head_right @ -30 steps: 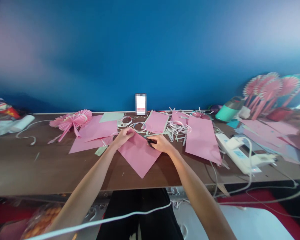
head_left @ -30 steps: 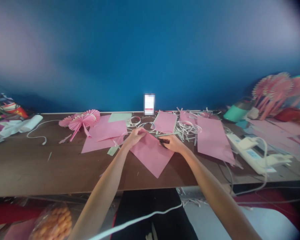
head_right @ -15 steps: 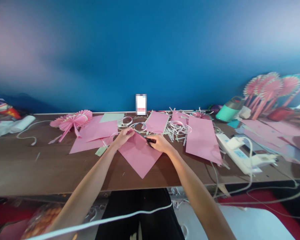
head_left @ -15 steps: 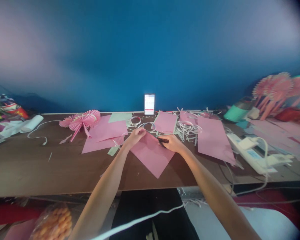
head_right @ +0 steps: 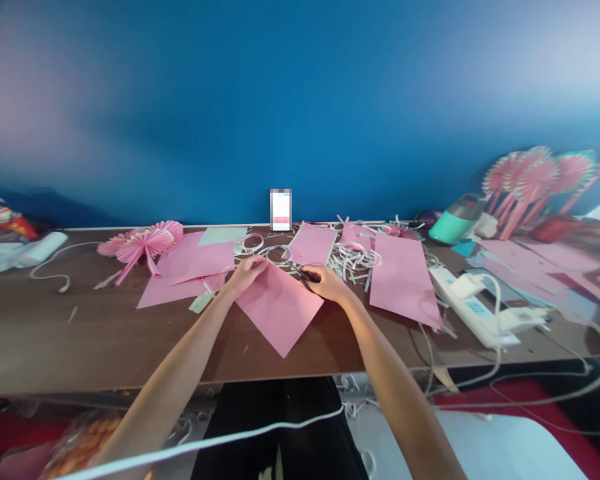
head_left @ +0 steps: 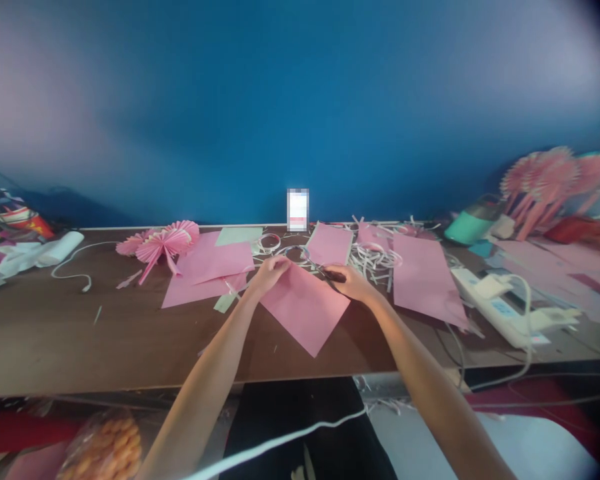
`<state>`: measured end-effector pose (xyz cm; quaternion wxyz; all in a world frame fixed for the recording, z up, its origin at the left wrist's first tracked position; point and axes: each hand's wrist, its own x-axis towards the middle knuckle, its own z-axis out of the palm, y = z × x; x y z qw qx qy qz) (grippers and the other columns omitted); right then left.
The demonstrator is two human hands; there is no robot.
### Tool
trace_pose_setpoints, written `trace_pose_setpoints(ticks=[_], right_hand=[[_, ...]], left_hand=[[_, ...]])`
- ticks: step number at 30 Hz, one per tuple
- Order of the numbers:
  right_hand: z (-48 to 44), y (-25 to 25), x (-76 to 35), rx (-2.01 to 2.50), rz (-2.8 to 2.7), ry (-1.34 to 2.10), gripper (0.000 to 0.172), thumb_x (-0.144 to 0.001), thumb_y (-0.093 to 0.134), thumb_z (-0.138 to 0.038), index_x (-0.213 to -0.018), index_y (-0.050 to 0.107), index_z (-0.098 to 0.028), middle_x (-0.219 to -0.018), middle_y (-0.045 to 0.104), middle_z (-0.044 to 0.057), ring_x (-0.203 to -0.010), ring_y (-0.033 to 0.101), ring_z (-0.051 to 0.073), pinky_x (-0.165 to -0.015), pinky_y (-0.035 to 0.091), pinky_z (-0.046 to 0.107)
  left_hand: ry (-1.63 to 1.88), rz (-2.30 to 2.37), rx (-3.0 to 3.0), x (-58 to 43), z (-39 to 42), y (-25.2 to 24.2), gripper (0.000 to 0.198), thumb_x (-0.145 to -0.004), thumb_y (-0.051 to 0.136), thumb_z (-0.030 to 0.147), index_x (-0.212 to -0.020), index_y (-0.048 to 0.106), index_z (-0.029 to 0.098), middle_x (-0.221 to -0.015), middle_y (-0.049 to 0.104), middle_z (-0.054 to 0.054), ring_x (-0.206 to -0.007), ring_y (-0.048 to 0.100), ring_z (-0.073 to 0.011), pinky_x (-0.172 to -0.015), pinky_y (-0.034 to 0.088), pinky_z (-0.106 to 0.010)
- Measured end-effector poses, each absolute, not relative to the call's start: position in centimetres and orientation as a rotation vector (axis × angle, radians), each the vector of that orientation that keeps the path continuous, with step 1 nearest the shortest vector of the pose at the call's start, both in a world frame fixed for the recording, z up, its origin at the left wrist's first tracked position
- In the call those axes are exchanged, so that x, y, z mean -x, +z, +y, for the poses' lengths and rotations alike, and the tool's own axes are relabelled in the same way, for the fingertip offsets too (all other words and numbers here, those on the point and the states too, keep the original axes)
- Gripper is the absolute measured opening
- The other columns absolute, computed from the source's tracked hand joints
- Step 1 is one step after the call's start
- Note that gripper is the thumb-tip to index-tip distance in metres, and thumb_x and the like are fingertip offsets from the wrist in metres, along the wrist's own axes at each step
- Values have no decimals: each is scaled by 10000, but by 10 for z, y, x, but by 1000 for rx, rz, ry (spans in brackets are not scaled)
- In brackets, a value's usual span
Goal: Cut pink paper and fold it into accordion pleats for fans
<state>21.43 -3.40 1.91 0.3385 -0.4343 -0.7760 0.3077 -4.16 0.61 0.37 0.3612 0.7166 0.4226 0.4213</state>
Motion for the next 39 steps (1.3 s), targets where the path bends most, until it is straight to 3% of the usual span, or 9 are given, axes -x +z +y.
trace_pose_setpoints(ticks=[9,20,39], right_hand=[[-36,25,-225,1084,-2091,1020,303,-759,602,-343,-997,667,-168,-887,668,51,-839,617,205,-728,501,299],[-45,31,-231,1164,-2185,962,294,-726,623,-370,-935,662,-166,-759,648,24,-703,583,164,-630,466,257],[-46,25,-239,1187,-2172,942,314,-710,632,-297,-996,682,-176,-802,686,43,-736,624,191,-668,495,279]], left_hand=[[1105,1085,-1879,42,5,5,322,-850,481,437,-883,633,156,-873,654,-43,-828,577,-187,-740,419,-285],[1088,1104,-1901,42,5,7,339,-852,454,441,-883,633,154,-854,647,-45,-810,571,-188,-723,425,-284],[1076,1119,-1898,42,2,9,329,-844,464,437,-877,629,154,-879,653,-49,-821,575,-189,-731,428,-286]])
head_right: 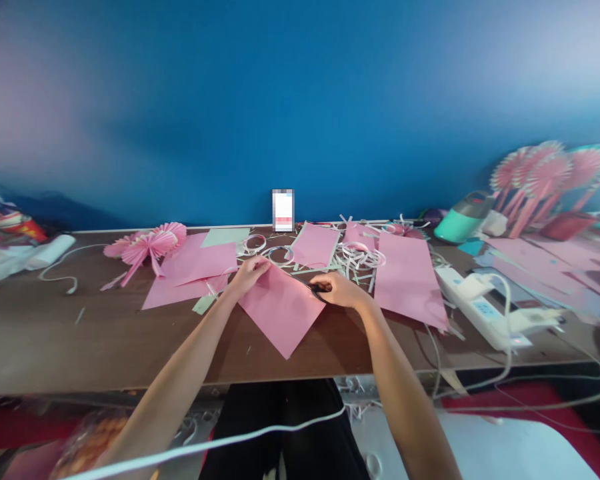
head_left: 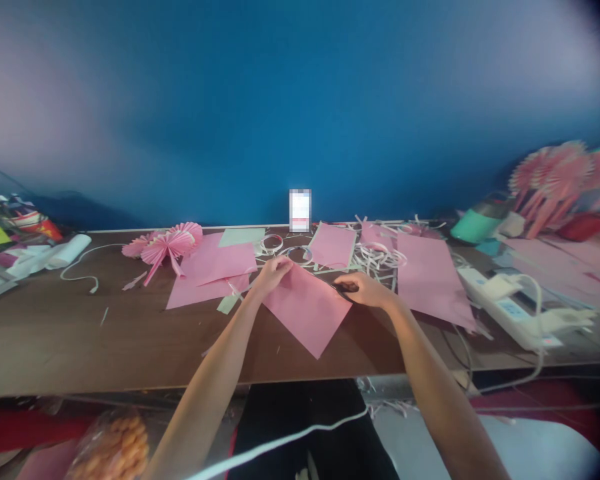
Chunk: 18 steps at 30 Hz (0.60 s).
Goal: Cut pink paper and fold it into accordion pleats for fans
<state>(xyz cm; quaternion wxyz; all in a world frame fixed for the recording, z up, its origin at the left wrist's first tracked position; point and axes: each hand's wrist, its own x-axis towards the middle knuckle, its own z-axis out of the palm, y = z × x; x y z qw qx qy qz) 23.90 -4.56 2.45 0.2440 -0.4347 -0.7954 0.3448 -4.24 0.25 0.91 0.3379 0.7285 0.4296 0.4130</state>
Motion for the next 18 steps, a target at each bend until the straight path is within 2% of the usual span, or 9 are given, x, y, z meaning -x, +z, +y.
trace_pose_setpoints(ticks=[11,18], right_hand=[[-48,28,-238,1199,-2176,955,326,-725,630,-290,-1027,678,-176,-874,690,59,-776,629,198,-695,501,288],[-48,29,-237,1186,-2185,937,318,-721,620,-277,-1021,689,-194,-816,697,40,-765,638,208,-682,504,293]], left_hand=[[1068,1135,-1888,41,2,9,340,-845,460,449,-866,625,152,-853,645,-43,-800,569,-181,-718,426,-278],[1075,1137,-1880,42,1,10,347,-840,458,455,-874,628,155,-874,649,-54,-813,569,-191,-737,431,-291]])
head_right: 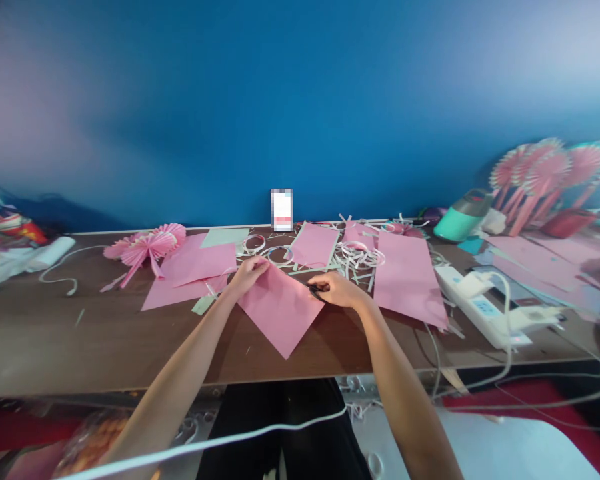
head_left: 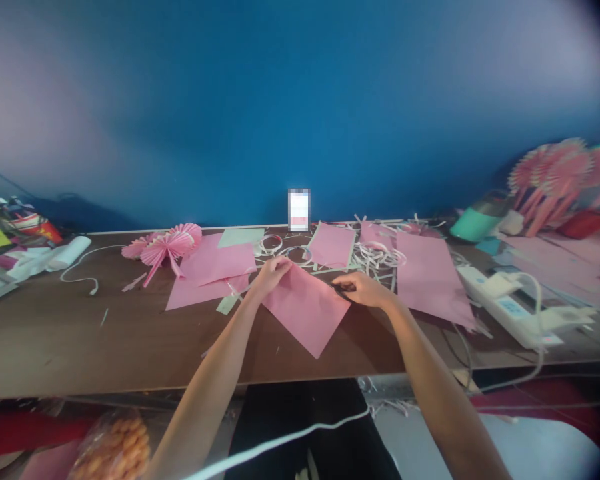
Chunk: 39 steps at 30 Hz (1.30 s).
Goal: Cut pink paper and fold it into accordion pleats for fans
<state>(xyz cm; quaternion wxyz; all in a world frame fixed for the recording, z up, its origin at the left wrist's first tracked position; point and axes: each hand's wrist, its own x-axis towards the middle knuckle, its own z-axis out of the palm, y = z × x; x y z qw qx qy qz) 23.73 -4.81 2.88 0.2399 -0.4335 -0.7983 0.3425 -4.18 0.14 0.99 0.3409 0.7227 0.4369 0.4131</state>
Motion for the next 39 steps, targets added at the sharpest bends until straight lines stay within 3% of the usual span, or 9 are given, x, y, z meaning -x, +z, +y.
trace_pose_setpoints(ticks=[27,39], right_hand=[[-46,26,-230,1194,-2184,910,321,-719,619,-329,-992,681,-172,-794,684,37,-690,611,176,-614,475,262],[-45,24,-231,1211,-2189,916,363,-749,602,-337,-1064,664,-167,-900,691,64,-783,629,197,-710,499,298]], left_hand=[[1055,1115,-1895,43,5,6,309,-846,472,426,-885,629,163,-886,656,-43,-827,578,-186,-741,425,-282],[1061,1109,-1887,43,5,7,312,-848,471,427,-880,628,160,-881,654,-43,-828,575,-187,-741,422,-280]])
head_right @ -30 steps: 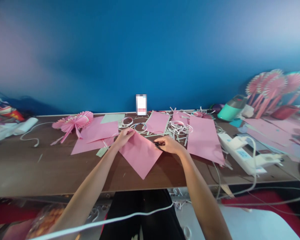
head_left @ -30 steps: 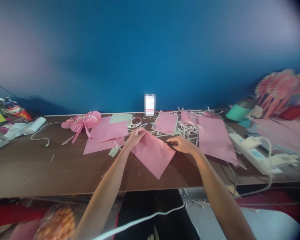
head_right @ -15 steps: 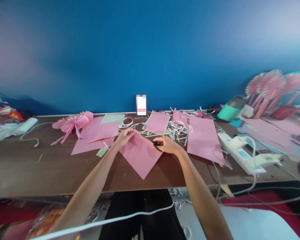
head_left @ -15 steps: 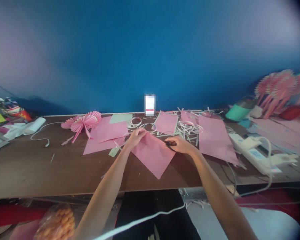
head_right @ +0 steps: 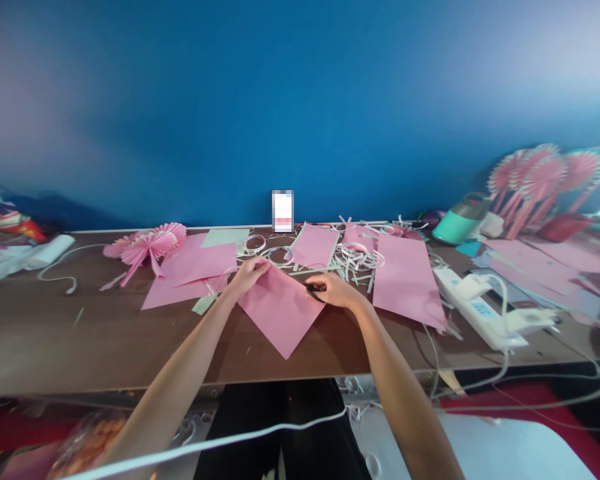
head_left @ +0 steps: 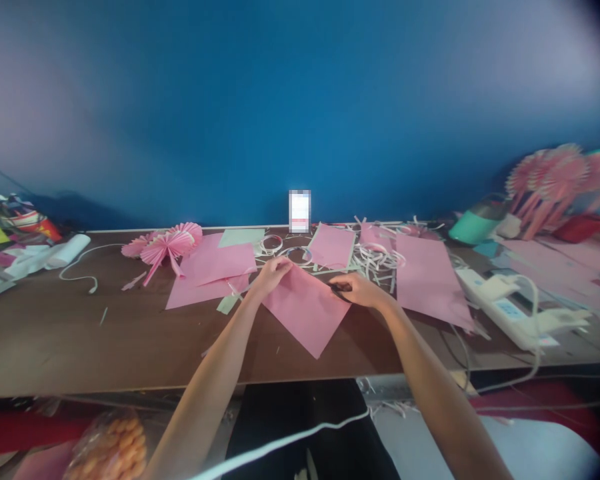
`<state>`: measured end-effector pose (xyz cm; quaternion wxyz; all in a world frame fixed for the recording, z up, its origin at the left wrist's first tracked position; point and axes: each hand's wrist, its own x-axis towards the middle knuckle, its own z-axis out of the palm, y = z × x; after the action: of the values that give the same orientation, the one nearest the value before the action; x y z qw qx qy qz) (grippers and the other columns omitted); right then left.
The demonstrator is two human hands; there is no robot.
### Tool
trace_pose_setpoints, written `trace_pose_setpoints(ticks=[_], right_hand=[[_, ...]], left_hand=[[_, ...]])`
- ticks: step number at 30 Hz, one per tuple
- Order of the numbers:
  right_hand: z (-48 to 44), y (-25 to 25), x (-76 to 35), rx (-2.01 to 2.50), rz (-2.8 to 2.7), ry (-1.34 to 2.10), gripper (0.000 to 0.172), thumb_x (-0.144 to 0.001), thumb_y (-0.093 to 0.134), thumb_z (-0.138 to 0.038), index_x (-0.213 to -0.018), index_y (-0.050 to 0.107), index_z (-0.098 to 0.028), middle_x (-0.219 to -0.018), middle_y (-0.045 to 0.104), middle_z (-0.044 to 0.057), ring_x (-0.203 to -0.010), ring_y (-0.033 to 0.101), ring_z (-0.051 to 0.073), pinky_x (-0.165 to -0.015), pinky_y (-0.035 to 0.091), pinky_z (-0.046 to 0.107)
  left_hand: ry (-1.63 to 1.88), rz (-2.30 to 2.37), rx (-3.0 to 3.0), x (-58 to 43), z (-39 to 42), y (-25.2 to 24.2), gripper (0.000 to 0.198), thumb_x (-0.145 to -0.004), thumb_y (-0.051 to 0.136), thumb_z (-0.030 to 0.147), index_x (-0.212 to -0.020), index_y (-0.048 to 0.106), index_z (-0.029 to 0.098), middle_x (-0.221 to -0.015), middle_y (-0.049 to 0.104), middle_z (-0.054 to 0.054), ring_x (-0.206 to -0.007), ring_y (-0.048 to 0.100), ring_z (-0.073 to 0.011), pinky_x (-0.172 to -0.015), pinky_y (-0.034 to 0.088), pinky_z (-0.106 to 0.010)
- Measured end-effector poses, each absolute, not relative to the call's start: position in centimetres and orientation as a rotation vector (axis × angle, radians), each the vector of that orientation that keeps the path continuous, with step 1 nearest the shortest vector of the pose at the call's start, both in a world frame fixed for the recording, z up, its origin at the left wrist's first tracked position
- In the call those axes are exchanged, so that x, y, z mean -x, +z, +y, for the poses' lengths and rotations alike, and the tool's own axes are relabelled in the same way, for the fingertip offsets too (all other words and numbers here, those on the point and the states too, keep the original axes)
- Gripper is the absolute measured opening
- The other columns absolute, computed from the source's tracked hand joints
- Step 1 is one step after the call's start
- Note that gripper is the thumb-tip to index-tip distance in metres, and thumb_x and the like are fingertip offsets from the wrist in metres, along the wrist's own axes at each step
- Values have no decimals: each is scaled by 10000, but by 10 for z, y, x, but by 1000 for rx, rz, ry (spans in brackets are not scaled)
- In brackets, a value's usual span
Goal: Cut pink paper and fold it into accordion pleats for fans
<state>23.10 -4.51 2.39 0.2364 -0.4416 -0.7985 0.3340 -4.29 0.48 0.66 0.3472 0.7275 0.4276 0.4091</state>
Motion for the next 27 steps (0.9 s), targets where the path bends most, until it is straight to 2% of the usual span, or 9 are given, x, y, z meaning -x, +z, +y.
trace_pose_setpoints(ticks=[8,16,27], right_hand=[[-44,24,-230,1217,-2190,905,370,-733,612,-344,-1054,670,-170,-883,692,58,-768,625,196,-677,497,282],[-44,25,-230,1229,-2204,917,402,-739,598,-379,-1062,665,-150,-824,678,45,-667,584,156,-596,456,256],[-48,32,-227,1200,-2206,946,338,-776,564,-340,-1055,675,-184,-924,698,46,-784,638,203,-679,497,286]], left_hand=[[1061,1089,-1889,44,5,6,308,-847,480,433,-873,628,165,-869,648,-33,-825,574,-183,-720,411,-270],[1066,1099,-1889,43,5,7,304,-850,470,419,-870,626,159,-861,652,-36,-817,572,-182,-725,415,-270],[1059,1111,-1894,43,2,10,325,-845,467,440,-864,627,157,-862,651,-42,-809,567,-184,-719,417,-271]])
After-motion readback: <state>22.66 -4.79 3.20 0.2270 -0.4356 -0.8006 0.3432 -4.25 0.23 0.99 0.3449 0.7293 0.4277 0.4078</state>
